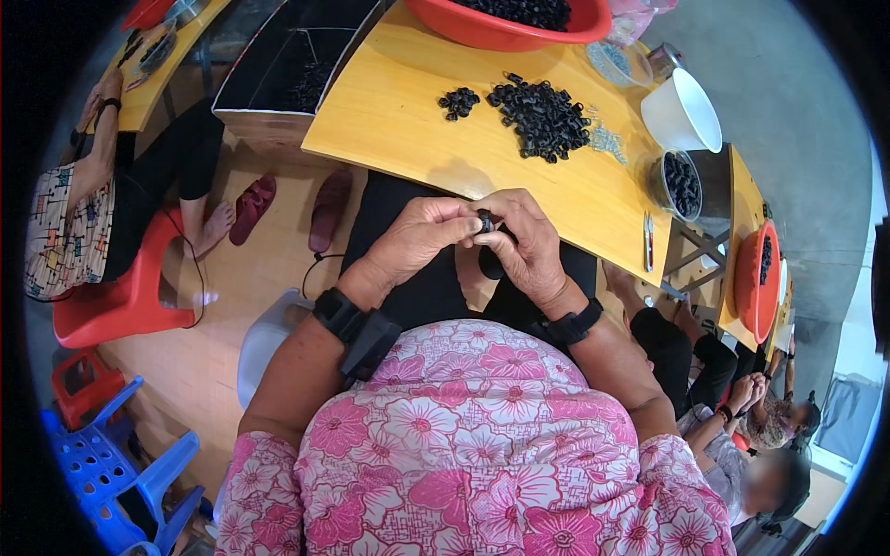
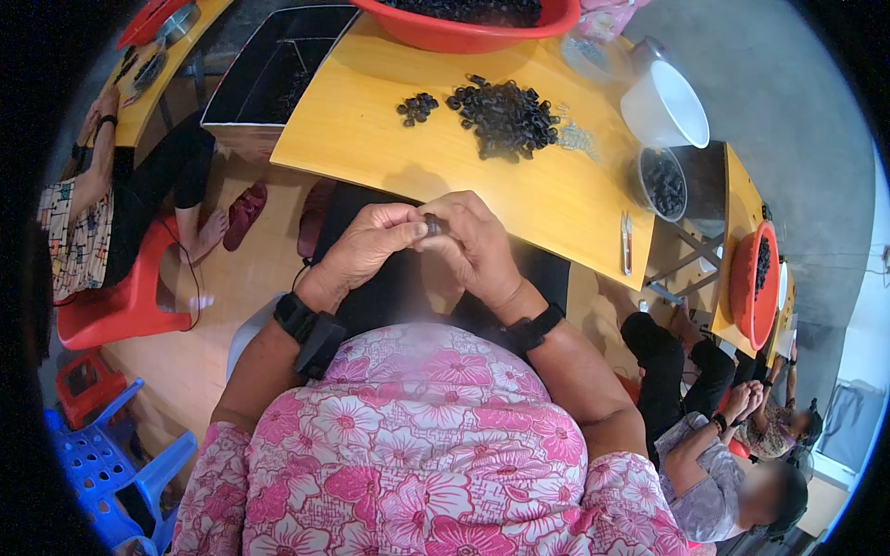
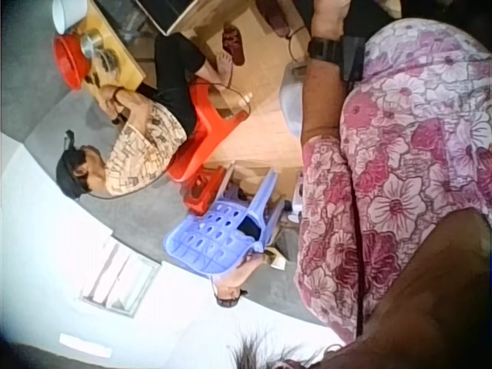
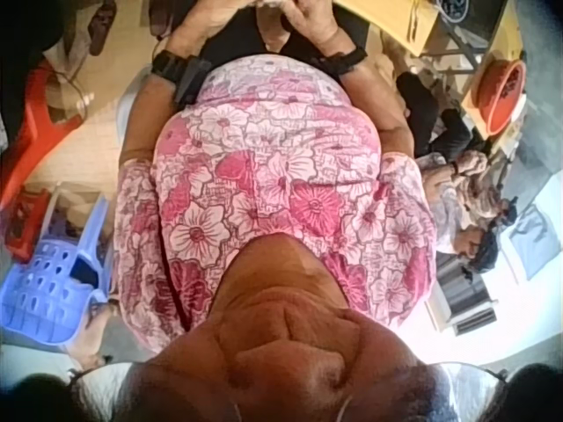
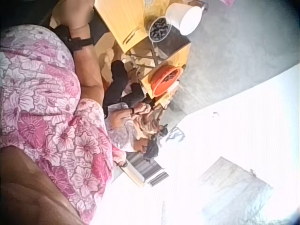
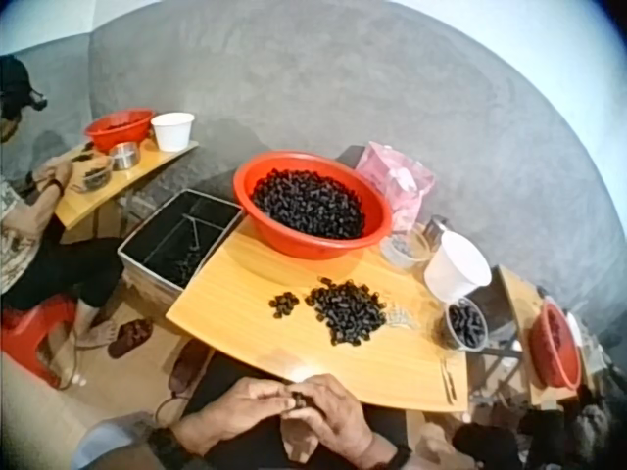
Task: Sorting small black plastic or rubber components from a pile on a table into containers.
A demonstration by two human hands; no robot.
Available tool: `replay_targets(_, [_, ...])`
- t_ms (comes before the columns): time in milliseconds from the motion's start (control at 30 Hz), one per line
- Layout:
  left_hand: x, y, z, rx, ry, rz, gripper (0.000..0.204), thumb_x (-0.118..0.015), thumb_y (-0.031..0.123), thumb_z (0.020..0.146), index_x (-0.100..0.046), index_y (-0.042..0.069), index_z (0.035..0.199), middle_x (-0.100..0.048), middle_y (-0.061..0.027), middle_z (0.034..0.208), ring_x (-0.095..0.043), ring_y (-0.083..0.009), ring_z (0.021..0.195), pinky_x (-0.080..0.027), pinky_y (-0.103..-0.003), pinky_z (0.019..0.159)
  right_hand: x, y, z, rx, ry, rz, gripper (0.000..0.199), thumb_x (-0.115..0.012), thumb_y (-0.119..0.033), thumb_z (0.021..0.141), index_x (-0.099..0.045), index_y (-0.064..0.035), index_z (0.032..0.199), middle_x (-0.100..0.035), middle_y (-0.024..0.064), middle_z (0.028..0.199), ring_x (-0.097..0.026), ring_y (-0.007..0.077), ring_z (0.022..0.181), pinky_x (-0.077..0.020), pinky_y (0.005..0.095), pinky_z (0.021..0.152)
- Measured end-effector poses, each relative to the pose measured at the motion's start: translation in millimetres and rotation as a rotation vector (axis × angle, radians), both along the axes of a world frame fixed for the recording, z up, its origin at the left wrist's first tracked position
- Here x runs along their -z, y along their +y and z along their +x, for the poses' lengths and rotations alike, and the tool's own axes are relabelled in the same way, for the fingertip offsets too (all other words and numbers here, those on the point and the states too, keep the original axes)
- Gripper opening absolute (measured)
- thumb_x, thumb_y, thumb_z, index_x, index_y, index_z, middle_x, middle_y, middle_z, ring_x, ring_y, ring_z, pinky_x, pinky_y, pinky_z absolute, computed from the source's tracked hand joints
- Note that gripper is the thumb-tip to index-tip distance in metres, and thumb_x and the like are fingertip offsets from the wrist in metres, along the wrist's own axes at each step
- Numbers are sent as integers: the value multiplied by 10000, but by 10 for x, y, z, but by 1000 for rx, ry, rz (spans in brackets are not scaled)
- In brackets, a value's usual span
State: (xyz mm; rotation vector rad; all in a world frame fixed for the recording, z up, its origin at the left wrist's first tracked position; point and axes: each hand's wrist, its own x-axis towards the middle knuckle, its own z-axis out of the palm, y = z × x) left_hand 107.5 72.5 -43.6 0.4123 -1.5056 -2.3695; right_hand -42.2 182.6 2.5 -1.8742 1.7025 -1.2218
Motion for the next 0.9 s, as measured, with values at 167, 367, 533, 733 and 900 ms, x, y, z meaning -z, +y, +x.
replay_targets(167, [19,-17,-4,4,-15,-35,157,-612,157,924,-668,15,886,-617,16,790,-548,-50,750,-456,-209,702,-19,7,7,29,22,29,302,-689,-125,814,-603,-64,1097,-585,111,981,-578,278,898,-483,349,794])
replay_targets(367, [-37,16,-7,-37,-63,-44,118,-611,126,915,-659,19,903,-622,13,816,-548,-49,771,-462,-215,709,15,6,-16,52,-81,85,299,-719,-134,793,-653,-83,1080,-586,83,964,-578,229,868,-478,312,782])
replay_targets(533, [-64,12,9,-27,-59,-86,100,-622,105,903,-652,11,918,-626,9,836,-549,-49,788,-464,-211,713,36,-4,-89,37,-337,225,225,-703,-103,811,-701,-85,1035,-601,62,914,-575,187,864,-478,297,767])
replay_targets(733, [-41,63,-21,-52,-41,-141,106,-639,97,889,-657,-1,928,-631,9,819,-547,-43,768,-462,-209,683,59,17,-140,79,-435,253,179,-650,-58,862,-722,-58,1026,-621,49,881,-574,130,804,-480,261,716])
replay_targets(900, [-46,71,-17,-75,-74,-227,108,-650,94,879,-666,-9,909,-630,11,784,-540,-40,732,-456,-211,652,-38,17,-134,99,-620,424,160,-624,-57,892,-713,-10,1018,-625,29,884,-570,91,746,-478,232,685])
